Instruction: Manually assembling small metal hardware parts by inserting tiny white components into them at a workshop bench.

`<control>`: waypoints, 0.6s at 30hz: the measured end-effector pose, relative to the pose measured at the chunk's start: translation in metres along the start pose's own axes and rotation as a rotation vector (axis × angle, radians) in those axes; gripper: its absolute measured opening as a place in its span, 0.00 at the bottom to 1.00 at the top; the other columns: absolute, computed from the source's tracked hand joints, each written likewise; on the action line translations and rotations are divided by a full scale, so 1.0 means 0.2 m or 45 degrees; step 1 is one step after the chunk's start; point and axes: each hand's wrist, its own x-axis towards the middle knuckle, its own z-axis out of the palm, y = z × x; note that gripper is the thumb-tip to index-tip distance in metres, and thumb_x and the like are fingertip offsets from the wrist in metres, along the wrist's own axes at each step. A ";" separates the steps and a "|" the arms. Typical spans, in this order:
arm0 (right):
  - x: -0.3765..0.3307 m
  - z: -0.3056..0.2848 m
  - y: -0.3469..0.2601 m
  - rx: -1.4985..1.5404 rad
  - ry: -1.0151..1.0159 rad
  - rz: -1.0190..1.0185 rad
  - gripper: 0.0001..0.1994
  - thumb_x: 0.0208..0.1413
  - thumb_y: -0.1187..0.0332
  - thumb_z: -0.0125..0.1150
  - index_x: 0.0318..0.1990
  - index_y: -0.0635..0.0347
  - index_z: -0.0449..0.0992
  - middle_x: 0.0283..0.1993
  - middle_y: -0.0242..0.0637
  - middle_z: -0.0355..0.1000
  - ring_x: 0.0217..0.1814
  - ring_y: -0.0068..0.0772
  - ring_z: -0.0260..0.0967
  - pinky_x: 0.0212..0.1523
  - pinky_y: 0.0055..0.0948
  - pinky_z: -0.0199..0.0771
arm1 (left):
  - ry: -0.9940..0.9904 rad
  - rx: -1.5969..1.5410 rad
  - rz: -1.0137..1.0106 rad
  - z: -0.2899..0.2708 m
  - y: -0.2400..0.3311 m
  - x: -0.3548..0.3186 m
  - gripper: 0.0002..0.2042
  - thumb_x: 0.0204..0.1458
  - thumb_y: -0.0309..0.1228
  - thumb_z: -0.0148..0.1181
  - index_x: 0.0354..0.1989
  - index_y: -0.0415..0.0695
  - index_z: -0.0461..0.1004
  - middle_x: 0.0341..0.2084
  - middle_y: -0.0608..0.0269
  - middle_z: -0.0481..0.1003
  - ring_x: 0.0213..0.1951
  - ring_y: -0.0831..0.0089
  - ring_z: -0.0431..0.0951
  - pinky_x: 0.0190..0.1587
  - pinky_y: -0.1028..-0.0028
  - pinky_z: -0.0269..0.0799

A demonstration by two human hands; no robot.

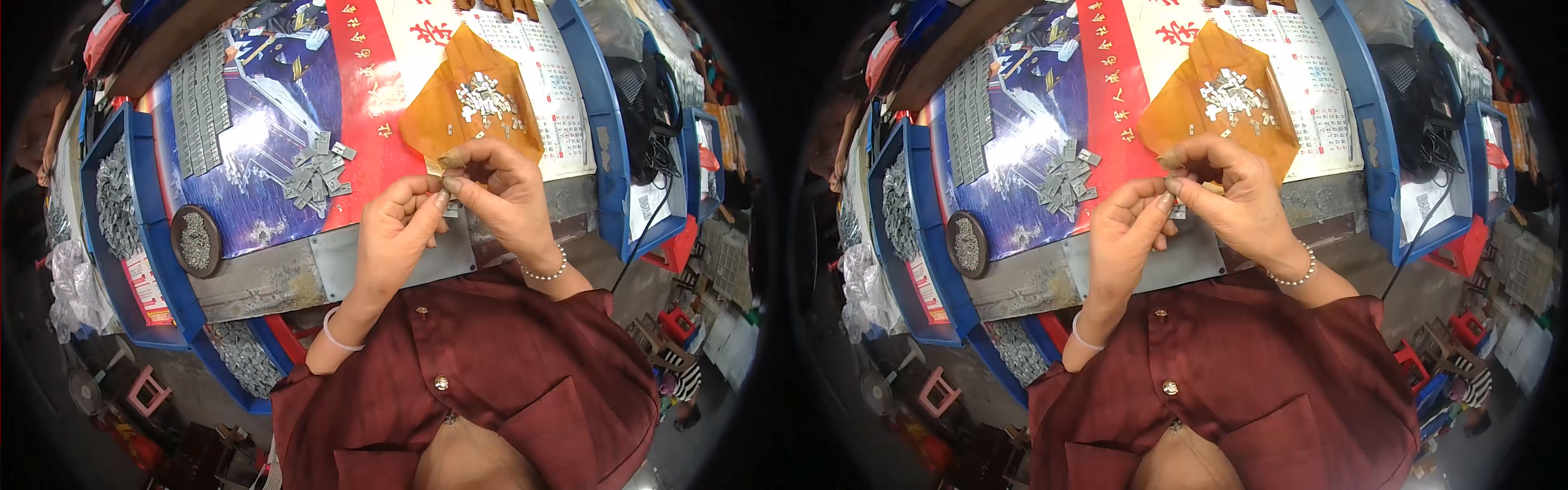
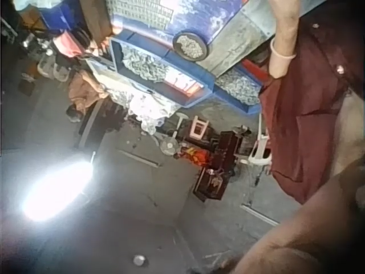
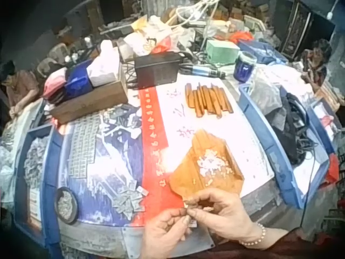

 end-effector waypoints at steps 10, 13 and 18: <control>0.00 0.02 0.05 -0.090 0.076 -0.171 0.10 0.51 0.78 0.60 0.42 0.65 0.73 0.35 0.31 0.73 0.37 0.18 0.70 0.40 0.20 0.71 | 0.080 -0.026 0.028 -0.01 -0.01 -0.01 0.08 0.58 0.27 0.54 0.41 0.36 0.74 0.22 0.70 0.74 0.23 0.88 0.70 0.23 0.85 0.63; 0.00 0.01 0.03 -0.086 0.036 -0.131 0.10 0.51 0.78 0.60 0.42 0.65 0.73 0.35 0.32 0.73 0.37 0.19 0.70 0.40 0.20 0.71 | 0.098 0.055 0.055 -0.02 0.00 -0.01 0.07 0.57 0.27 0.56 0.39 0.37 0.75 0.21 0.71 0.74 0.23 0.88 0.71 0.23 0.85 0.64; 0.01 -0.03 0.00 -0.103 -0.092 -0.050 0.10 0.52 0.77 0.60 0.43 0.66 0.72 0.37 0.32 0.72 0.37 0.19 0.70 0.40 0.20 0.71 | 0.099 0.212 0.132 -0.03 0.00 -0.02 0.04 0.55 0.25 0.58 0.36 0.37 0.77 0.20 0.73 0.73 0.23 0.89 0.69 0.25 0.85 0.64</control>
